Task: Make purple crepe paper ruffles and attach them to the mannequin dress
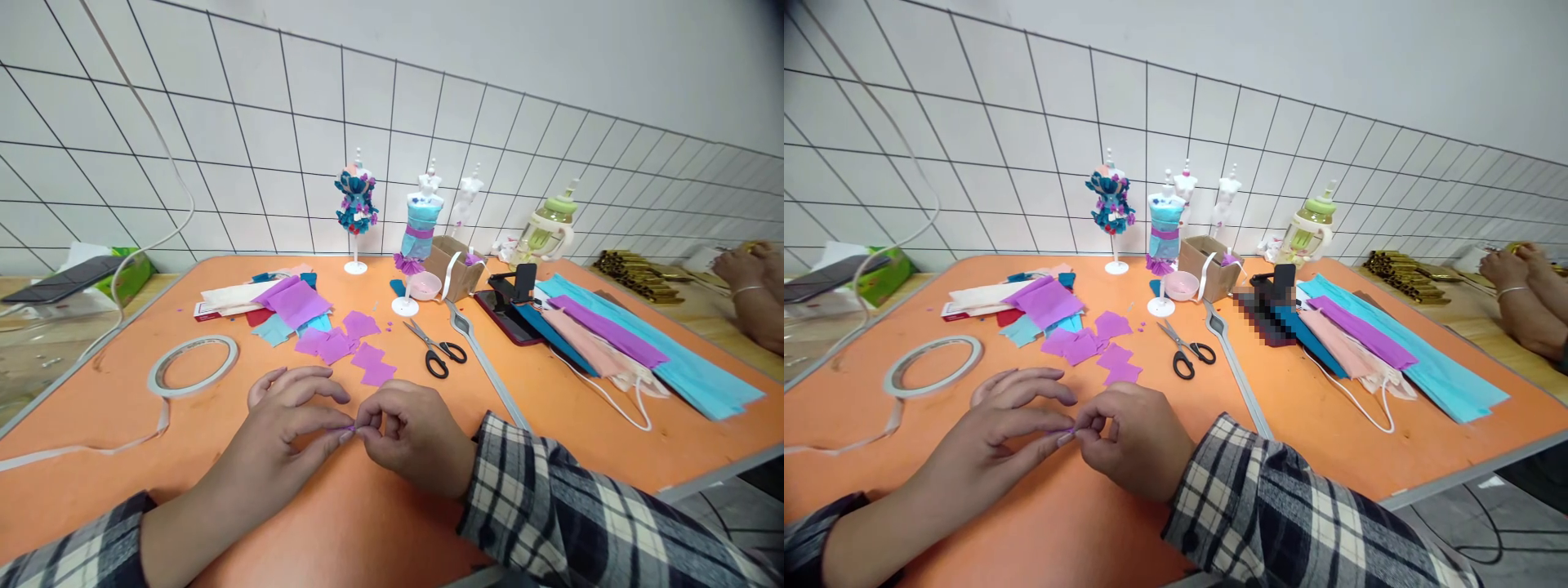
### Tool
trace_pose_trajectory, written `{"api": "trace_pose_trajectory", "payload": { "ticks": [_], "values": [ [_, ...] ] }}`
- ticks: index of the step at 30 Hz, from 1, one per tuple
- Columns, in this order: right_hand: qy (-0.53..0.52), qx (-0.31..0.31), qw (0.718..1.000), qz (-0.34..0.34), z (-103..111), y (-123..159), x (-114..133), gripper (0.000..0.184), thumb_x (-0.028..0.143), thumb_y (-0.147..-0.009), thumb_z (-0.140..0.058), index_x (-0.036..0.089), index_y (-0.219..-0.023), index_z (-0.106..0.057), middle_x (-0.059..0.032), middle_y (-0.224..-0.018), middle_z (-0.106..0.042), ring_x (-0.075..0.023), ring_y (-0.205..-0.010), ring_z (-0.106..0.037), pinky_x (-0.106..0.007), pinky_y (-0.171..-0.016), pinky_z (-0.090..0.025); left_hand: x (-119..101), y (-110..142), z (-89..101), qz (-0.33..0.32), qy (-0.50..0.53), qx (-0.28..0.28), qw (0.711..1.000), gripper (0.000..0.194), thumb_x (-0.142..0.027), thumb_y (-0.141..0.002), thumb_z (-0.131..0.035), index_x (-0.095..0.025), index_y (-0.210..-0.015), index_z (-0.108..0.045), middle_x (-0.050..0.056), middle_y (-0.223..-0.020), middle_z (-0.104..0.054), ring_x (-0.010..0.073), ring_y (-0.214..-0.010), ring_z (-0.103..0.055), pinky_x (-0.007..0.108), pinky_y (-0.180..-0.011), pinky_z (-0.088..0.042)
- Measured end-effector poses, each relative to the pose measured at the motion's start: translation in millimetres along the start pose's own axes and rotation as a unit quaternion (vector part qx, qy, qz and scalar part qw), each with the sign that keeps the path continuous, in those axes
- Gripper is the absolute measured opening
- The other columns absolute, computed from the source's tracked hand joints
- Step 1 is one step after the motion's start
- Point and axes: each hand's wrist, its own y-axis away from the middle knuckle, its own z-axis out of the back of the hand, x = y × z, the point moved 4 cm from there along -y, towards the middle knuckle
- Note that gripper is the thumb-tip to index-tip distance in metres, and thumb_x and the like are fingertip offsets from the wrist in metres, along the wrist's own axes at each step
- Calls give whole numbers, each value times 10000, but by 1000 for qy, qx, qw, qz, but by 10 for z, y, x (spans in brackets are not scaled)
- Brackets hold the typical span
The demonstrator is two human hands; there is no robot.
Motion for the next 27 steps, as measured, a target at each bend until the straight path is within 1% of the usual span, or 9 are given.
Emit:
{"api": "trace_pose_trajectory", "payload": {
  "ticks": [3, 5, 6, 9, 10, 12, 15, 20, 27],
  "values": [
    [-22, 20, 1000, 8, 92, -51, -93, 119, 136, -759, -646, 199, -851, -687, 35, -720, -618, -62, -510, -448, -186, -530, -372, 31, -1, 17, 8, 28, 1, 1000, 176, -316, -882, -604, -389, -846, -759, -22, -947, -712, 246, -1038, -603, 434, -892, -383],
    [0, 19, 1000, -14, 316, -143, -290, 307, 222, -809, -622, 215, -1112, -668, 16, -818, -657, -62, -484, -443, -207, -539, -393, 77, 5, 31, 29, 59, 2, 998, 160, -322, -876, -613, -376, -851, -761, -16, -920, -698, 232, -1010, -612, 407, -879, -417],
    [53, -15, 998, -40, 496, -198, -433, 320, 247, -828, -600, 215, -1139, -670, 3, -824, -657, -78, -516, -470, -220, -560, -399, 101, 9, 38, 39, 73, 0, 997, 153, -323, -871, -618, -371, -853, -762, -13, -908, -690, 227, -994, -616, 395, -871, -433],
    [271, -80, 945, -164, 1060, -317, -935, 205, 298, -838, -596, 191, -896, -761, -69, -900, -659, -166, -752, -581, -277, -686, -415, 147, 11, 53, 56, 98, -1, 994, 140, -315, -854, -633, -358, -847, -766, -7, -884, -680, 217, -952, -624, 368, -843, -465],
    [298, -59, 930, -208, 1183, -332, -1101, 213, 310, -833, -602, 194, -898, -769, -78, -924, -665, -187, -800, -594, -285, -702, -414, 150, 8, 57, 58, 103, 0, 993, 140, -310, -849, -635, -357, -843, -767, -6, -875, -678, 215, -939, -625, 364, -838, -469],
    [295, -39, 925, -236, 1321, -338, -1330, 214, 333, -818, -623, 195, -863, -780, -76, -905, -688, -198, -796, -612, -286, -684, -412, 136, -3, 63, 60, 114, 3, 992, 142, -299, -843, -637, -351, -824, -768, -6, -851, -675, 209, -917, -625, 363, -838, -473],
    [270, -14, 928, -257, 1294, -304, -1505, 224, 389, -801, -639, 218, -806, -782, -41, -824, -724, -177, -720, -629, -263, -615, -410, 93, -14, 74, 64, 135, 5, 989, 144, -287, -836, -638, -339, -799, -768, -6, -813, -663, 202, -882, -620, 360, -827, -479],
    [241, -8, 930, -276, 1152, -277, -1583, 163, 345, -762, -667, 210, -783, -756, -18, -751, -733, -151, -651, -640, -232, -551, -407, 60, -2, 77, 76, 145, 13, 986, 157, -292, -842, -632, -337, -800, -776, 1, -792, -647, 195, -843, -613, 352, -791, -484],
    [244, -25, 932, -267, 1154, -329, -1601, 88, 256, -787, -637, 195, -778, -700, -24, -770, -711, -154, -698, -617, -235, -598, -399, 94, -22, 70, 86, 145, 10, 986, 170, -336, -845, -631, -303, -758, -774, 8, -768, -646, 187, -806, -620, 327, -754, -490]
  ]
}}
